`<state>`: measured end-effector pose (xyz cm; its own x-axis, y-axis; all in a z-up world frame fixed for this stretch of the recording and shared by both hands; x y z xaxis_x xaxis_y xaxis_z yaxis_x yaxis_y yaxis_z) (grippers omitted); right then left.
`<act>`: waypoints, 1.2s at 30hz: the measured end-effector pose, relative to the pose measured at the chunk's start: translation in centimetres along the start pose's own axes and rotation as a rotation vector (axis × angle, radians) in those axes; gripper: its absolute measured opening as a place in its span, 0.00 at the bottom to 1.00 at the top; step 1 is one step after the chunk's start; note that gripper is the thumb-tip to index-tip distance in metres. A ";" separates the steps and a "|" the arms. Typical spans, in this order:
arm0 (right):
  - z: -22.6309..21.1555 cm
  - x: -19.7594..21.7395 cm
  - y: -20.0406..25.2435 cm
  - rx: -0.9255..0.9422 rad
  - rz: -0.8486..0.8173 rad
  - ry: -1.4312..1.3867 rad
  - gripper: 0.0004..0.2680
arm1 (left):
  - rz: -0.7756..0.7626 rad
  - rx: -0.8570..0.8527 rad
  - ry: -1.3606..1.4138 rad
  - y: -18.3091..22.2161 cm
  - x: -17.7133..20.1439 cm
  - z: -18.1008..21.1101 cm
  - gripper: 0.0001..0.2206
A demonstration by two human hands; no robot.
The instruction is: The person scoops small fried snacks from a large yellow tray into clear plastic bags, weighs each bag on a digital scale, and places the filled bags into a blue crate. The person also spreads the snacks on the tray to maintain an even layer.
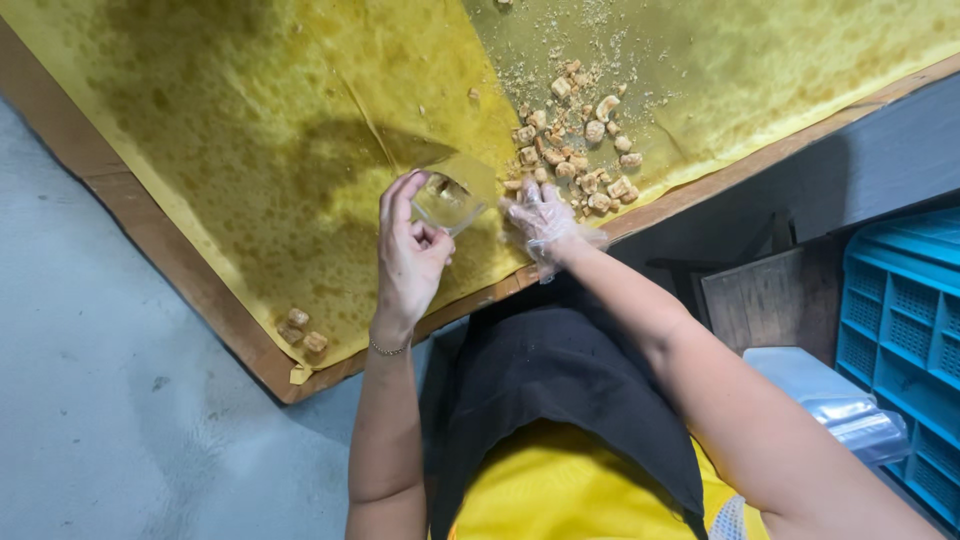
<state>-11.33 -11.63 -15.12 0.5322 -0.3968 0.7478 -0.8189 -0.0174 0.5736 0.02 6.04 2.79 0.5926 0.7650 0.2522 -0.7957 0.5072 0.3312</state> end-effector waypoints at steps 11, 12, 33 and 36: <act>5.5 -7.5 -0.8 0.140 -0.178 -0.076 0.03 | -0.024 0.058 -0.013 0.3 0.3 -0.7 0.32; 6.4 -6.0 -0.6 0.065 -0.174 -0.364 0.04 | -0.042 0.059 -0.029 0.0 0.0 -0.6 0.32; 2.0 21.1 9.6 0.671 0.646 -0.848 0.09 | -0.144 -0.172 -0.010 -4.6 -11.1 0.1 0.34; 4.6 19.5 11.1 -0.097 0.247 -1.376 0.16 | -0.177 -0.060 -0.138 -4.5 -10.0 1.4 0.28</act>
<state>-11.05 -23.76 4.31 -0.3021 -0.9514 -0.0595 -0.8115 0.2239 0.5398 -2.19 -4.47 0.00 0.7317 0.6029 0.3180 -0.6815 0.6545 0.3274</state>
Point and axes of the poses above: each hand's wrist, its own y-axis away from the middle knuckle, its own x-axis out of the back of the hand, z = x × y, the point moved 1 cm from there along -y, towards the middle knuckle, and after that the axes turned 1 degree about z, right-handed, at the moved point
